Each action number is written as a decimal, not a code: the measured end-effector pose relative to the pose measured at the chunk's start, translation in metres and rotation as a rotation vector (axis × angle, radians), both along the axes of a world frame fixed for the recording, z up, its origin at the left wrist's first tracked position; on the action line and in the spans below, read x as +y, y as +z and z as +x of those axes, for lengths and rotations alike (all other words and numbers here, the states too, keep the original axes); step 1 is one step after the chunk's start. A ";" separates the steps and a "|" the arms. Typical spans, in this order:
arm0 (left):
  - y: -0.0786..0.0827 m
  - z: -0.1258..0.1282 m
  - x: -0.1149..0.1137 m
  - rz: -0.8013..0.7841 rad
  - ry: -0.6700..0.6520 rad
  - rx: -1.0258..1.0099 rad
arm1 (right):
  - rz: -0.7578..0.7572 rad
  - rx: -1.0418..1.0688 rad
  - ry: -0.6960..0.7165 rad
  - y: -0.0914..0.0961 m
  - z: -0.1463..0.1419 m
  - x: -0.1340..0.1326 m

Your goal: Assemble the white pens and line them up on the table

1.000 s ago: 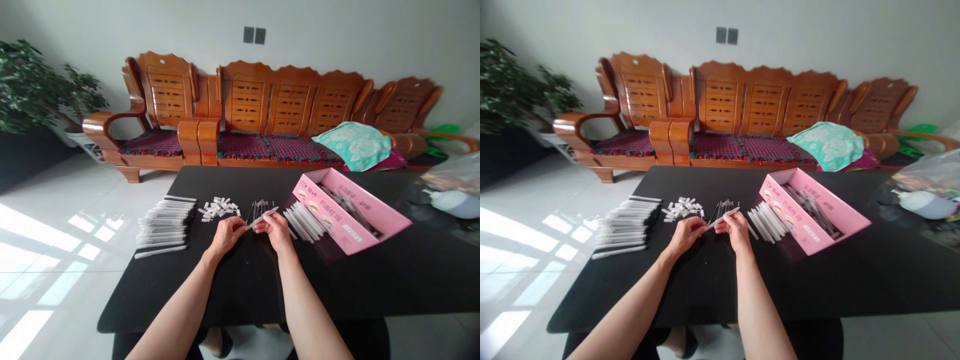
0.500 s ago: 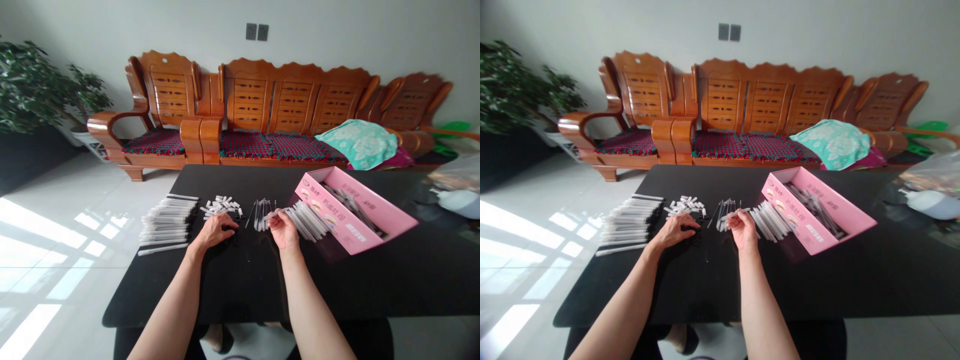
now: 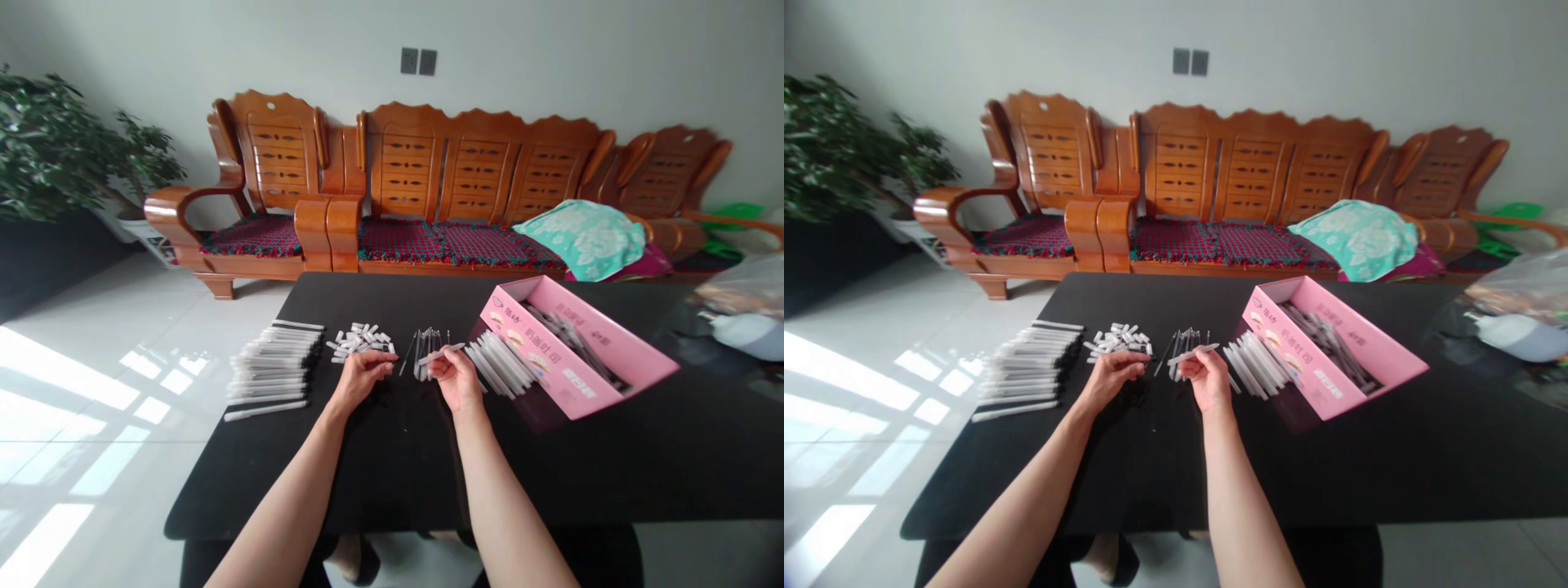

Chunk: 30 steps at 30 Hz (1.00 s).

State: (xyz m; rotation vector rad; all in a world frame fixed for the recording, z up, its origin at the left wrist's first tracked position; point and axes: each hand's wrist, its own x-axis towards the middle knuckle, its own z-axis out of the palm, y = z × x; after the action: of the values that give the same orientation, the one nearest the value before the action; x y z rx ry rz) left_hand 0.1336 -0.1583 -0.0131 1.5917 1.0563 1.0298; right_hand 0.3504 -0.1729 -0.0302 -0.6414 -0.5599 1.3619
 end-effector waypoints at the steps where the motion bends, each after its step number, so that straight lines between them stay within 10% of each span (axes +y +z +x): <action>1: -0.001 0.003 -0.001 -0.071 -0.010 -0.102 | 0.001 -0.019 0.000 0.001 -0.002 -0.001; 7: -0.001 0.015 -0.005 -0.256 -0.057 -0.430 | 0.002 -0.086 0.000 0.008 -0.014 -0.002; 30: -0.003 0.017 -0.006 -0.258 -0.105 -0.422 | 0.007 -0.197 0.025 0.006 -0.016 -0.002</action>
State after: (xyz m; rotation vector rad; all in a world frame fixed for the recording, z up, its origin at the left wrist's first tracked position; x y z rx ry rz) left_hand 0.1506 -0.1642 -0.0157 1.1441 0.7712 1.0520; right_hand 0.3346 -0.1747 -0.0241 -0.7703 -0.7321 1.3280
